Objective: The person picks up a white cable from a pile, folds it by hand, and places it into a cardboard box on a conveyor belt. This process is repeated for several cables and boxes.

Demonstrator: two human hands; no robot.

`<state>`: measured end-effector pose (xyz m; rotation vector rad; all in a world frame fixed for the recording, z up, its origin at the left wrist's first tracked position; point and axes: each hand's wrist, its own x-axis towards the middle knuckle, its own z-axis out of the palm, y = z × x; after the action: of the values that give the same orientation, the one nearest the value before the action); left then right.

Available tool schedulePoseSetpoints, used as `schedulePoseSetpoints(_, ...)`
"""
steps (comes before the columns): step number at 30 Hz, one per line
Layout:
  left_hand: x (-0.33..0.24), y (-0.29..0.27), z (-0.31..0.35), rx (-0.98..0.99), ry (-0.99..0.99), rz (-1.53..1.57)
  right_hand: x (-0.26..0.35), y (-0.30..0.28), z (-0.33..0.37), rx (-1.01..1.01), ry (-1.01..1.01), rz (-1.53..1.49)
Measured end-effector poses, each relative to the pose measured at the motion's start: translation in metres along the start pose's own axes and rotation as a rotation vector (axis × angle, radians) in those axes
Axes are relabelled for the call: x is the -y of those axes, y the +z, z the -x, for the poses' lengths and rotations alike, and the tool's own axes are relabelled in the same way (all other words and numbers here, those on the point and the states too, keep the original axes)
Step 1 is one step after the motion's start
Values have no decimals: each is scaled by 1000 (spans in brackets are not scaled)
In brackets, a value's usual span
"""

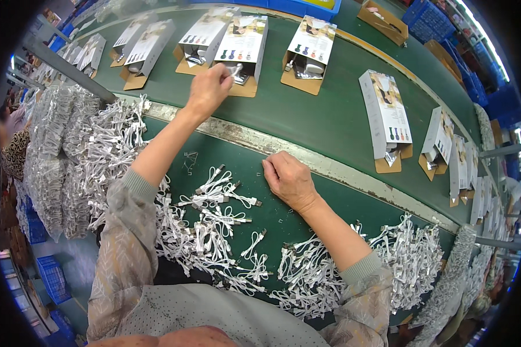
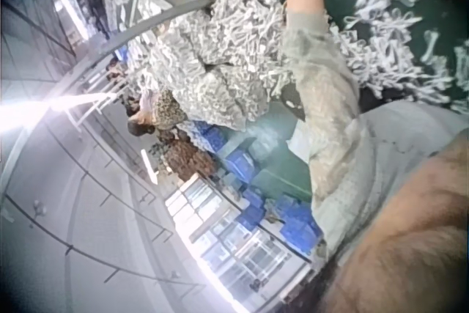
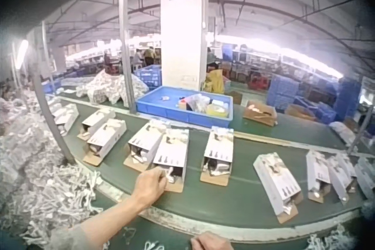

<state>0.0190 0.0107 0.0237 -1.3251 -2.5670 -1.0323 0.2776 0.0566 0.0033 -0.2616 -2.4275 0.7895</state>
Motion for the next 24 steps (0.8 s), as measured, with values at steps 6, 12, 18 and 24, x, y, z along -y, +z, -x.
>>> schedulePoseSetpoints(6,-25,15,2,76,163,244,1,-1,-1,13,3,-3)
schedulePoseSetpoints(12,-41,-72,80,651,170,-42,-3,-6,3,18,11,-25)
schedulePoseSetpoints(18,-27,-112,147,778,84,-180,30,-20,16,328,34,-175)
schedulePoseSetpoints(24,-26,-116,149,745,-66,-31,56,-30,23,496,482,-274)
